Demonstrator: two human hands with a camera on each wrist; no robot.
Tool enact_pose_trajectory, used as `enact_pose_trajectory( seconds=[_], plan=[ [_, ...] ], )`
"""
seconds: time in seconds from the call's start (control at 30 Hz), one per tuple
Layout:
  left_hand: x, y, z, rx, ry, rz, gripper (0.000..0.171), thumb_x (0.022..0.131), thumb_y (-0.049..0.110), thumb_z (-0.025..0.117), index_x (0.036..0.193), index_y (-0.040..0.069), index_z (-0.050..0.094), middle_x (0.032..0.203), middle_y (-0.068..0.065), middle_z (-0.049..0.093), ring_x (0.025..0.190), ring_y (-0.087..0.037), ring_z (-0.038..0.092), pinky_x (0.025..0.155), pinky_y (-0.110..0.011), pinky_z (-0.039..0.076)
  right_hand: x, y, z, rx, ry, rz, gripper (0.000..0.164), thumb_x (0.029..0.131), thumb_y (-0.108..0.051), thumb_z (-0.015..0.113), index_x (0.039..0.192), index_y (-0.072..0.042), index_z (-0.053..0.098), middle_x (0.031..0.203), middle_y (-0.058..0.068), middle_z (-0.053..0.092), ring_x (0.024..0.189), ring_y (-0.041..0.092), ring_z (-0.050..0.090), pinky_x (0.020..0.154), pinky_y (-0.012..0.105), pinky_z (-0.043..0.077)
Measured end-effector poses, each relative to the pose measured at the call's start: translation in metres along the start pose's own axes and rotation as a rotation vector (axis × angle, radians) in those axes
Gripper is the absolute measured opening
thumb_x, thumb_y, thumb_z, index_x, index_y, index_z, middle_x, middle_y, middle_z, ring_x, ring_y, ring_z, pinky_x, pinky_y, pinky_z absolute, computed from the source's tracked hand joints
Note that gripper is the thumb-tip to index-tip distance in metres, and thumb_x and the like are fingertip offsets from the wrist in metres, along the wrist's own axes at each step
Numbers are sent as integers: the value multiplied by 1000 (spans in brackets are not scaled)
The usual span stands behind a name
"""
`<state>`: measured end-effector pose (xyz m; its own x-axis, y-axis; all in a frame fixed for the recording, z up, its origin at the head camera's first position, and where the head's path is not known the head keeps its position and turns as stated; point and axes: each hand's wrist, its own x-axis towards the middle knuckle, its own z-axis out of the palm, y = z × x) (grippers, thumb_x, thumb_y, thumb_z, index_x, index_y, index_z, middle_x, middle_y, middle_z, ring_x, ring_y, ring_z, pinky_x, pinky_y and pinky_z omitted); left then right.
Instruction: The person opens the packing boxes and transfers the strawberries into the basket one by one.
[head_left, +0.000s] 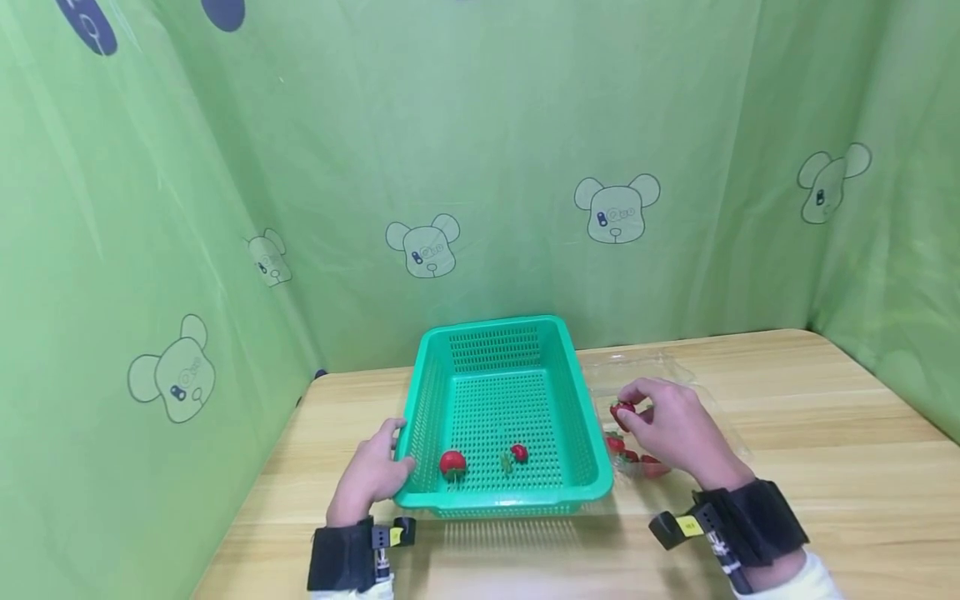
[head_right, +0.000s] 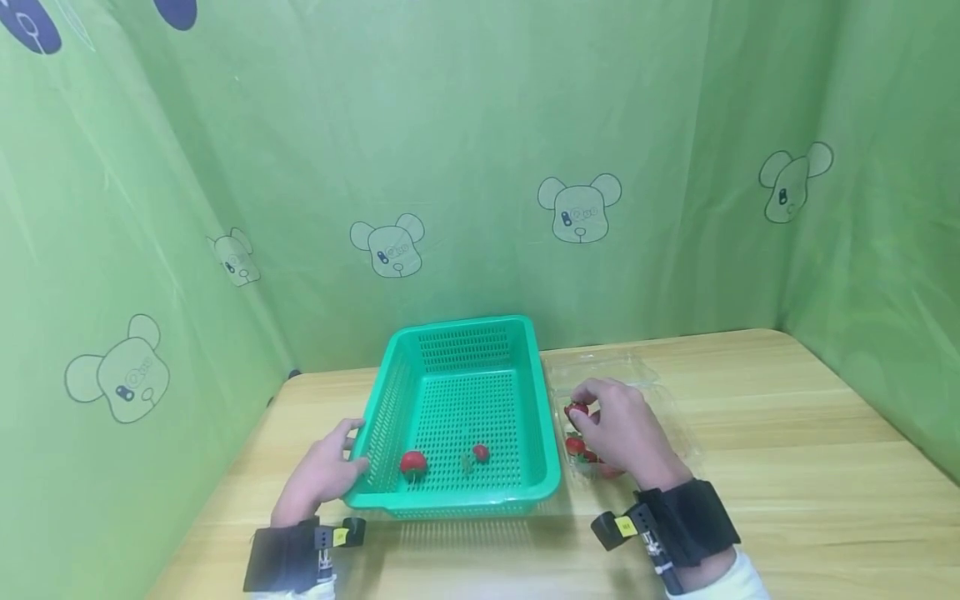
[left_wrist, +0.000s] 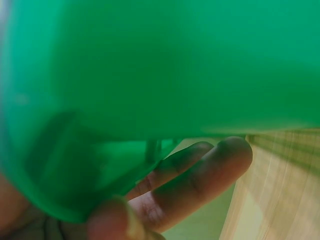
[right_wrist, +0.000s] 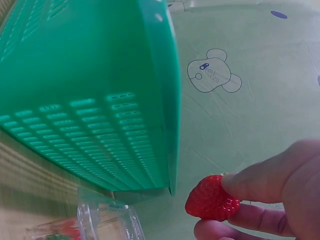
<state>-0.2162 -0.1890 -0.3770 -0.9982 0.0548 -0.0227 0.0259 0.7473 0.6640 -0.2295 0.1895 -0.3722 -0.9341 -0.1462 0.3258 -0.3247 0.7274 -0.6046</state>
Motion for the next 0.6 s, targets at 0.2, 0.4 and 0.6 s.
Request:
enact_pose_trajectory(
  seconds=[0.2,0.4,0.6],
  plan=[
    [0,1,0,-2,0,1,55,87,5,59,138,0,38,125,-31,55,107,-42,56,80,-52,51,-1,-5,0,-11,9,-10,14,85,-10,67,97,-4,65,94,17,69,75,26,68,56,38,58],
    [-1,1,0,-9,-1,-10,55,87,5,59,138,1,38,126,-31,55,106,-41,57,79,-51,52,-2,-9,0,-15,29,-33,13,85,-10,66,97,-4,65,96,17,67,75,26,68,56,38,58],
    [-1,2,0,-3,-1,-11,56,87,6,59,139,1,38,126,-31,55,106,-40,57,79,-52,51,-3,-13,1,-8,45,-48,12,85,-10,66,96,-5,64,98,16,66,75,25,69,56,37,58]
  ],
)
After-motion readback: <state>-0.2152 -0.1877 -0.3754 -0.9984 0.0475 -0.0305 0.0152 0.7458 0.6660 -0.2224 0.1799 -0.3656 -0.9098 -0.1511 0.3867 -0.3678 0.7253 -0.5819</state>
